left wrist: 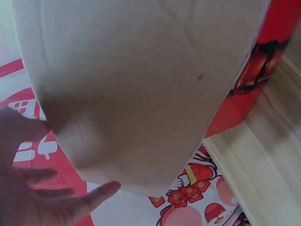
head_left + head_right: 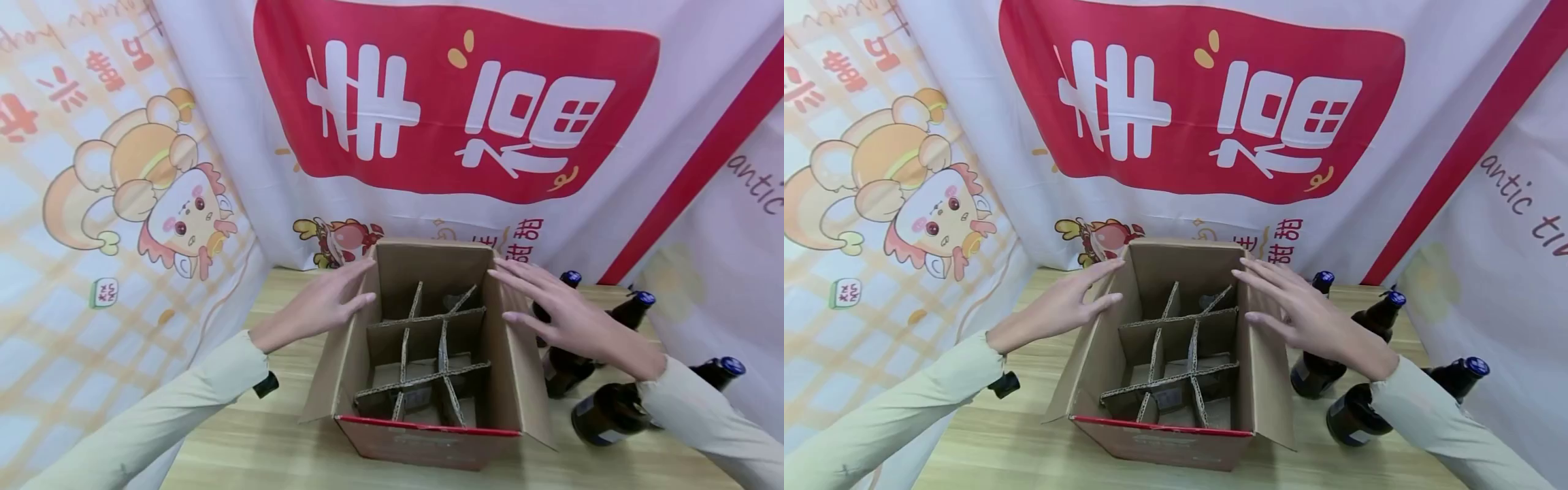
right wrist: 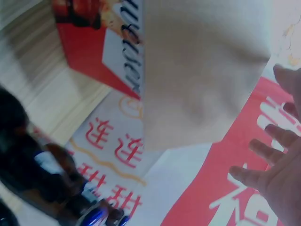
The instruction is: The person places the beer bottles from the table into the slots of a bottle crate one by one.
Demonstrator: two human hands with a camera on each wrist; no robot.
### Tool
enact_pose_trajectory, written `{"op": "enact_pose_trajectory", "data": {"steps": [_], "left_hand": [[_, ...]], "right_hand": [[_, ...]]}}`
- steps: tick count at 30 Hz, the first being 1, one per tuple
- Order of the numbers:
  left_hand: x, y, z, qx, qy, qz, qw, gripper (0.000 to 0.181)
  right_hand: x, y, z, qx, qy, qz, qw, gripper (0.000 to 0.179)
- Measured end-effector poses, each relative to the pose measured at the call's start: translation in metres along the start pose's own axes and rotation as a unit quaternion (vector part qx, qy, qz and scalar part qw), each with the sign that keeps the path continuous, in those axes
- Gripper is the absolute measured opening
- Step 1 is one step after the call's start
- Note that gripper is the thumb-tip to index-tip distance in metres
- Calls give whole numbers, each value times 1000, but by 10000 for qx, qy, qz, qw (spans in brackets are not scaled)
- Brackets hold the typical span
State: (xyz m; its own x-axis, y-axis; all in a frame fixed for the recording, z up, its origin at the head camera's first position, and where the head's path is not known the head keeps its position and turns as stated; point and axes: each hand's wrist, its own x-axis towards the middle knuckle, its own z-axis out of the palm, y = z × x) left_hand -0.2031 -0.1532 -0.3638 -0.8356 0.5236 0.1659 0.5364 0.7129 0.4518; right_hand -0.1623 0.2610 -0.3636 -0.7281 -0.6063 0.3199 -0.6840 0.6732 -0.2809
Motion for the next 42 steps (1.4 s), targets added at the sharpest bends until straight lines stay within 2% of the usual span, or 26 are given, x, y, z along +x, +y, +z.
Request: {"op": "enact_pose_trajectory", "data": {"steps": [3, 7, 10, 13, 16, 18, 20, 23, 27, 30, 33, 36, 39, 41, 42], "left_hand": [[-2, -1, 0, -423, 239, -386, 9981, 71], [-5, -2, 1, -974, 212, -854, 9913, 73], [-6, -4, 4, -1525, 1, -1153, 9816, 74], [-7, -7, 6, -1934, -114, -1318, 9722, 73], [-7, -9, 8, -2109, -167, -1403, 9672, 71], [-8, -9, 8, -2138, -181, -1429, 9662, 70], [-8, -10, 9, -2190, -175, -1445, 9648, 69], [-9, -10, 10, -2352, -158, -1465, 9607, 69], [-9, -10, 13, -2814, -217, -1456, 9482, 69], [-9, -10, 15, -3033, -277, -1443, 9415, 69], [-9, -11, 16, -3049, -287, -1435, 9411, 69], [-9, -12, 19, -3093, -301, -1435, 9396, 69], [-8, -13, 21, -3154, -297, -1418, 9378, 69], [-7, -13, 21, -3153, -300, -1412, 9379, 69], [-7, -12, 22, -3153, -309, -1412, 9379, 70]], "right_hand": [[-7, 6, -2, -9, 207, 300, 9993, 79], [-14, 14, -5, -154, 279, 1336, 9905, 60], [-21, 21, -7, -193, -63, 2192, 9755, 52], [-32, 28, -8, -105, -713, 2779, 9579, 54], [-43, 37, -8, -131, -1338, 2934, 9465, 50], [-49, 42, -8, -123, -1569, 2892, 9442, 41], [-54, 45, -7, -114, -1635, 2843, 9446, 33], [-61, 49, -2, -42, -1341, 2820, 9500, 26], [-70, 49, 9, -57, -581, 2886, 9557, 23], [-75, 48, 22, 43, 36, 3060, 9520, 27], [-80, 44, 39, 306, 771, 3396, 9369, 34], [-84, 42, 60, 891, 1686, 3763, 9066, 36], [-88, 42, 76, 1520, 2417, 3885, 8761, 31], [-89, 45, 82, 1760, 2605, 3860, 8672, 30], [-90, 47, 83, 1790, 2625, 3837, 8671, 28]]}}
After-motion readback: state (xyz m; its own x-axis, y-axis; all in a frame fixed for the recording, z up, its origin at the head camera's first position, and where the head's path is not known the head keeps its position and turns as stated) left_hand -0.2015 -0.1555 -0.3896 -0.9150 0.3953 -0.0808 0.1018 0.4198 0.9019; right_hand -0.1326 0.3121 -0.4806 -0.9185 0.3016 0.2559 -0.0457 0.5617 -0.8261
